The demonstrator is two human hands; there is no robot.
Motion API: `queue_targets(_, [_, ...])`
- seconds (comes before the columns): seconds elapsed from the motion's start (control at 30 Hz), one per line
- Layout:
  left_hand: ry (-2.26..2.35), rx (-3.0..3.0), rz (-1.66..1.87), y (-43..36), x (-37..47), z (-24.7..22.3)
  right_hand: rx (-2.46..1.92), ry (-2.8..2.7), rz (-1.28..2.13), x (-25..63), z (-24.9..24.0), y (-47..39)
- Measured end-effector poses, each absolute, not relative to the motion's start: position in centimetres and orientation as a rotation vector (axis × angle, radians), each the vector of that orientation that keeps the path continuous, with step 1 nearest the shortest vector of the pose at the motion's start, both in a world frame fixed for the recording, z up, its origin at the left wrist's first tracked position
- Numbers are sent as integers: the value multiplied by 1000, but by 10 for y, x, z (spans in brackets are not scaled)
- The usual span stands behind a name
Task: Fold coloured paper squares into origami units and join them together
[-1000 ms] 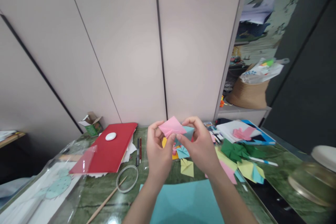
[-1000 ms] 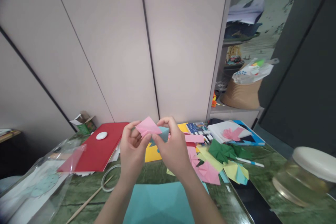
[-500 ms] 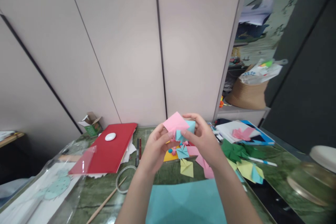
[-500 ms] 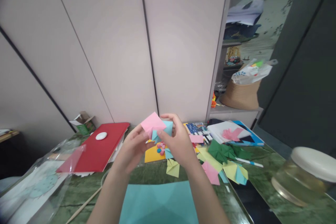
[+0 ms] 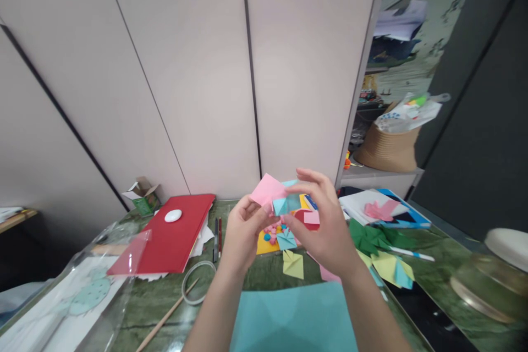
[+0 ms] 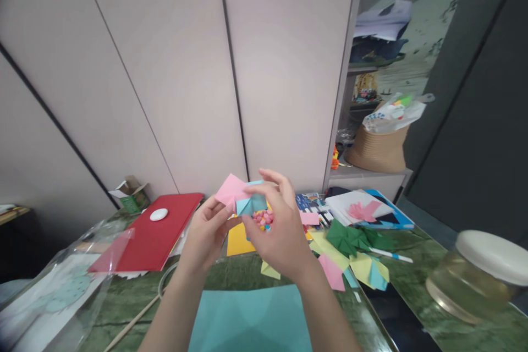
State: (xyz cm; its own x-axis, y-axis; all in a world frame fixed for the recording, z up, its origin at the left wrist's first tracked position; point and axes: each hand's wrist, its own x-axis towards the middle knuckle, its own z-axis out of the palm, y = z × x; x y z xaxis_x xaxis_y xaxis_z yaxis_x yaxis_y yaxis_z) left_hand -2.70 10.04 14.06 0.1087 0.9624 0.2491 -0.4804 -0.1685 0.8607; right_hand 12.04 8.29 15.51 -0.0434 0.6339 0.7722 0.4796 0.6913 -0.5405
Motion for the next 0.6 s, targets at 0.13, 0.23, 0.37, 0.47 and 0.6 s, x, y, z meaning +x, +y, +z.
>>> queue_targets(0.13, [651, 1118, 1471, 99, -26, 139, -984, -1815, -88, 118, 158, 79])
queue_targets(0.23, [680, 1148, 1484, 101, -26, 138, -994, -1787, -181, 116, 156, 83])
queue_targets(0.37, [743, 1241, 1487, 102, -26, 136, -991, -1738, -177, 116, 155, 87])
queue_targets(0.47, [828, 1370, 1496, 100, -26, 136, -1003, -1720, -159, 117, 155, 88])
queue_targets(0.6, [810, 1405, 1491, 96, -23, 138, -1013, -1714, -158, 116, 153, 88])
